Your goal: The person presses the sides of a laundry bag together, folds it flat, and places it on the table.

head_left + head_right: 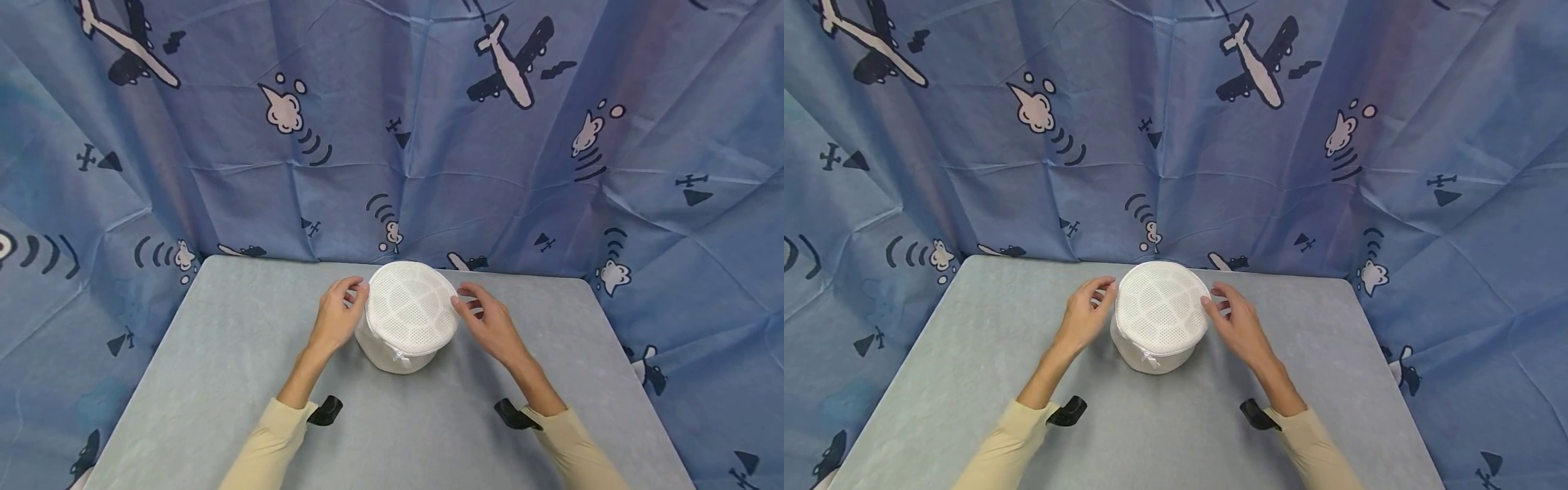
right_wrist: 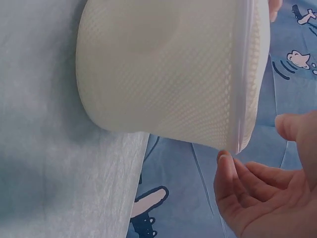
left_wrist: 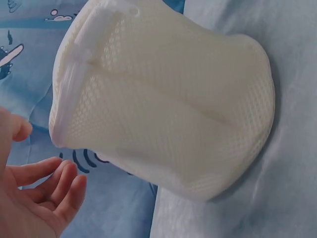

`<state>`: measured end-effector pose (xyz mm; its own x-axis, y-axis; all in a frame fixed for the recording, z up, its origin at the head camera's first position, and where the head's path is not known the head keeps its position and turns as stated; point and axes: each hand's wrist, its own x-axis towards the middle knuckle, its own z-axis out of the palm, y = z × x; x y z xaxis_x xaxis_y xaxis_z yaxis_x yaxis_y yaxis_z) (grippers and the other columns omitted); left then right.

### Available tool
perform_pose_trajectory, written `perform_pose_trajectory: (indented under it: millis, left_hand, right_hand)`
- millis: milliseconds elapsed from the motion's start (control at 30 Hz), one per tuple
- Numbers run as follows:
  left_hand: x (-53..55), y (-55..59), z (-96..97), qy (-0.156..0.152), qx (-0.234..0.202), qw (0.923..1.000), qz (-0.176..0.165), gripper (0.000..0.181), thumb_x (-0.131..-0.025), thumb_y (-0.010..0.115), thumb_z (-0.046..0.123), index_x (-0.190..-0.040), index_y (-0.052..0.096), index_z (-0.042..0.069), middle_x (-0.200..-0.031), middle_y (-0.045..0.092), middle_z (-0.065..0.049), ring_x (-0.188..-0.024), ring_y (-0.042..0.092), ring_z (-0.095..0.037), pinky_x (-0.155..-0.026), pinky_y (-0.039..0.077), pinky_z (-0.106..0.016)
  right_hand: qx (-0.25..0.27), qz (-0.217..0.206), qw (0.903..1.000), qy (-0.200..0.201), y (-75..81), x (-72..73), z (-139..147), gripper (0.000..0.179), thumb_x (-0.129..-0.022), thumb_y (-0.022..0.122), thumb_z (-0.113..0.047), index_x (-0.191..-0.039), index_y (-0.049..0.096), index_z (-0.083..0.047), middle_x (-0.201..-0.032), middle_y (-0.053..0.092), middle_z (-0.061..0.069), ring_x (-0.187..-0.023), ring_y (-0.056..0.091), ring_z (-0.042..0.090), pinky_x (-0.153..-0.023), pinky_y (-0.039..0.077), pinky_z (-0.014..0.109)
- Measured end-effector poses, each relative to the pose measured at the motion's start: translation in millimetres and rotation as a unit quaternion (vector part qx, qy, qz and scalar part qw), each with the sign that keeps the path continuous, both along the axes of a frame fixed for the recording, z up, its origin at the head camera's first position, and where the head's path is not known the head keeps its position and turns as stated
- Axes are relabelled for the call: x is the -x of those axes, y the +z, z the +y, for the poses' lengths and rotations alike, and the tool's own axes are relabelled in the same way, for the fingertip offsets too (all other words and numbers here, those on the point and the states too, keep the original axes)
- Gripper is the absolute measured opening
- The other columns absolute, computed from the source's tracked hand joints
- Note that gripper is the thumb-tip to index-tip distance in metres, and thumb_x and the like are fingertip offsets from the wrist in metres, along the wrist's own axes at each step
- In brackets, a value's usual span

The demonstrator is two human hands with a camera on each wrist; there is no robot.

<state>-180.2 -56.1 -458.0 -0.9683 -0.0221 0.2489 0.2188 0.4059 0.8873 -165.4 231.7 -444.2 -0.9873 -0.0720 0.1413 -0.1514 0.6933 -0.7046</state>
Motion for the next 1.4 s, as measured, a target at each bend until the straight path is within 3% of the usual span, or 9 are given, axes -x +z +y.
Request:
perform_pose_trajectory:
  millis: [233,367,767,1067,1400]
  left_hand:
    - [-1.0,-1.6,4.9,-0.02,-0.018,0.9989,-0.037,0.035,-0.098,0.067,0.02,-0.126,0.068,0.0,-0.112,0.068,-0.014,-0.09,0.064,-0.026,-0.077,0.055,-0.038]
    - [-1.8,-1.3,5.2,-0.021,-0.035,0.9976,-0.056,0.035,-0.097,0.069,0.017,-0.128,0.068,0.0,-0.113,0.068,-0.015,-0.092,0.064,-0.026,-0.076,0.056,-0.037]
    - [-5.5,7.6,9.1,-0.022,-0.073,0.9933,-0.087,0.034,-0.097,0.07,0.015,-0.128,0.068,0.001,-0.113,0.068,-0.015,-0.092,0.066,-0.025,-0.069,0.056,-0.03]
    - [-9.9,6.7,12.2,-0.032,-0.148,0.9806,-0.125,0.036,-0.097,0.069,0.011,-0.129,0.065,-0.005,-0.115,0.067,-0.02,-0.087,0.068,-0.021,-0.067,0.057,-0.027]
    - [-11.8,1.4,12.5,-0.044,-0.175,0.974,-0.136,0.037,-0.096,0.07,0.008,-0.131,0.064,-0.004,-0.112,0.066,-0.019,-0.084,0.067,-0.018,-0.067,0.058,-0.028]
  right_hand:
    - [0.043,-0.057,0.9973,-0.014,2.2,0.7,-4,0.049,-0.101,0.067,-0.032,-0.139,0.057,-0.002,-0.133,0.062,0.022,-0.096,0.067,0.031,-0.072,0.061,0.041]
    - [0.063,-0.075,0.995,-0.017,1.0,2.6,-4,0.048,-0.1,0.07,-0.029,-0.137,0.058,-0.001,-0.13,0.063,0.023,-0.094,0.067,0.029,-0.07,0.061,0.033]
    - [0.071,-0.091,0.9932,-0.005,10.0,6.1,2,0.054,-0.099,0.071,-0.03,-0.139,0.056,0.003,-0.131,0.061,0.024,-0.096,0.068,0.029,-0.071,0.059,0.028]
    - [0.092,-0.107,0.99,0.004,17.6,5.8,8,0.057,-0.098,0.072,-0.032,-0.141,0.056,0.002,-0.129,0.062,0.023,-0.093,0.068,0.025,-0.071,0.059,0.027]
    - [0.136,-0.141,0.9806,0.006,13.4,2.9,11,0.062,-0.097,0.074,-0.029,-0.145,0.05,0.003,-0.134,0.058,0.025,-0.095,0.067,0.024,-0.08,0.062,0.041]
